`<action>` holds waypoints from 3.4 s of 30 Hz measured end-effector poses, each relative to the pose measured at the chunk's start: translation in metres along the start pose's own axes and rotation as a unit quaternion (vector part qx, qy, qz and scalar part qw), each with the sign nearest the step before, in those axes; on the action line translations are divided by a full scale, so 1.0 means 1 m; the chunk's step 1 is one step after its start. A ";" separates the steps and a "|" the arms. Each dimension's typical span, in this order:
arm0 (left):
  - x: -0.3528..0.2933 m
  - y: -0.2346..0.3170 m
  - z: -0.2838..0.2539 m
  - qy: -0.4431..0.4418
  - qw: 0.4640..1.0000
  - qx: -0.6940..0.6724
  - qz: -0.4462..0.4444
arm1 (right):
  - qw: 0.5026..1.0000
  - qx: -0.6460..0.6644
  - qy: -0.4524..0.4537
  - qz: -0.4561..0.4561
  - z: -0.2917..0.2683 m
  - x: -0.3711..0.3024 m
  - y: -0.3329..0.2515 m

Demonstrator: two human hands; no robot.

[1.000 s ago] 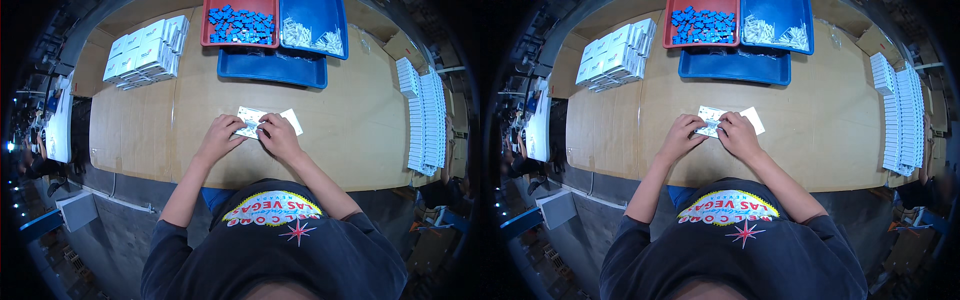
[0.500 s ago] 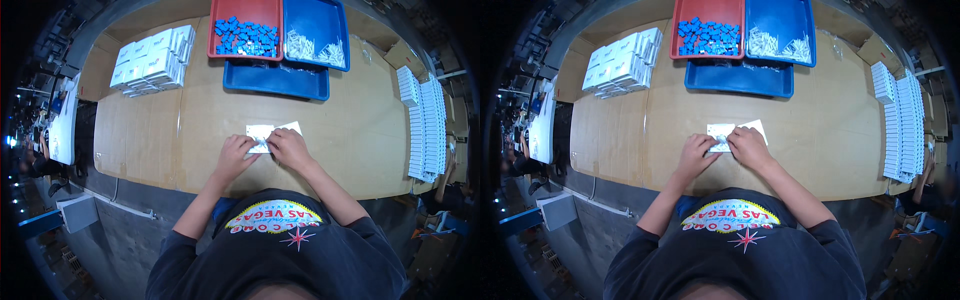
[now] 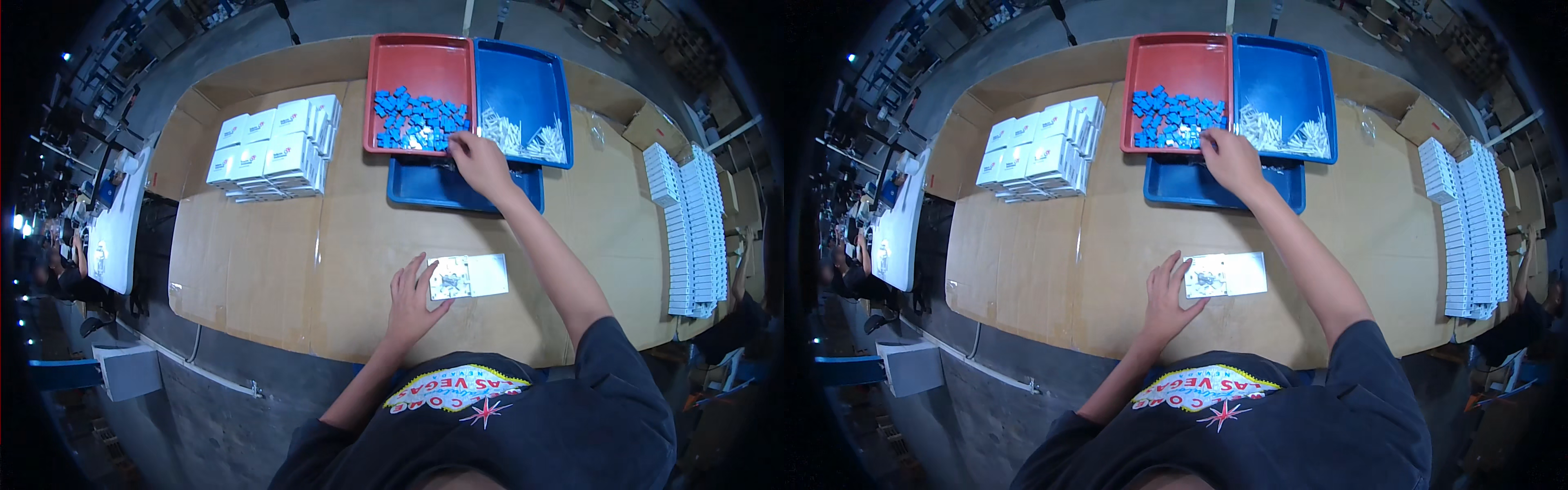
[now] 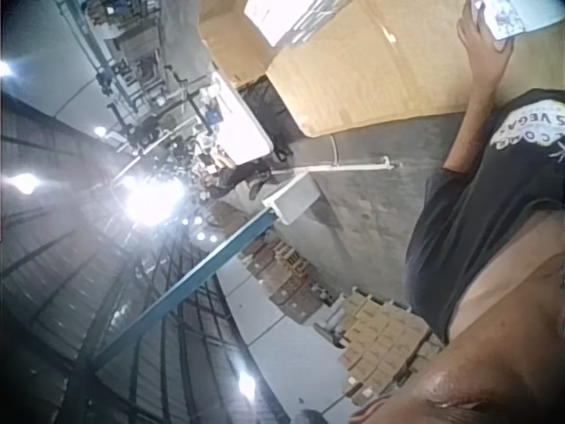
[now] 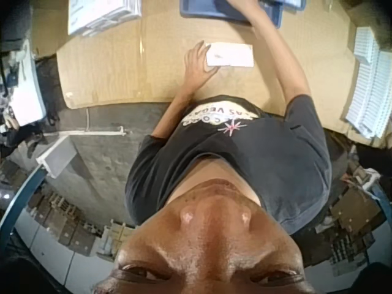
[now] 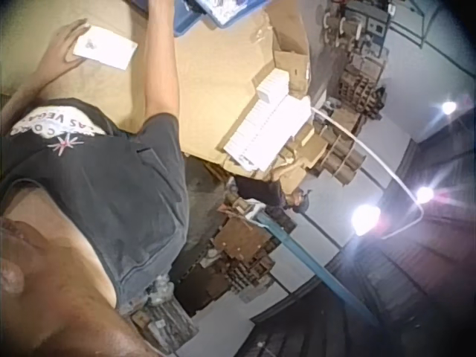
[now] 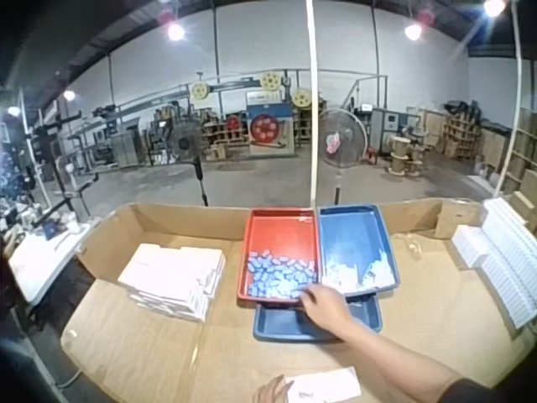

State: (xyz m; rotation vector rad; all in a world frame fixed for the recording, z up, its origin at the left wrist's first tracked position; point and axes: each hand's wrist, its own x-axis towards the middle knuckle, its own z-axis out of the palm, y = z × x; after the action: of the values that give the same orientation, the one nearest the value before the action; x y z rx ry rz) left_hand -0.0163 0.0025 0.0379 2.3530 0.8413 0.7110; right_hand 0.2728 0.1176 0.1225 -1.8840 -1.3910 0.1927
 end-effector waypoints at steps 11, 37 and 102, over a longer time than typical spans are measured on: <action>0.004 0.001 0.003 -0.009 1.000 0.012 -0.014 | 0.974 -0.205 0.083 -0.041 0.098 0.144 -0.011; 0.009 0.005 0.005 -0.028 0.999 0.017 -0.002 | 0.777 0.605 0.170 0.024 -0.113 -0.031 -0.090; 0.004 -0.007 0.011 -0.010 0.999 -0.028 -0.030 | 0.968 -0.145 -0.151 -0.141 0.011 -0.209 -0.036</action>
State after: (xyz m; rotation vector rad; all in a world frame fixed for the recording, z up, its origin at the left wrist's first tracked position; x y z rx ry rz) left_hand -0.0097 0.0064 0.0267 2.2722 0.8675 0.6762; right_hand 0.1585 -0.0539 0.0736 -1.9152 -1.9698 0.1440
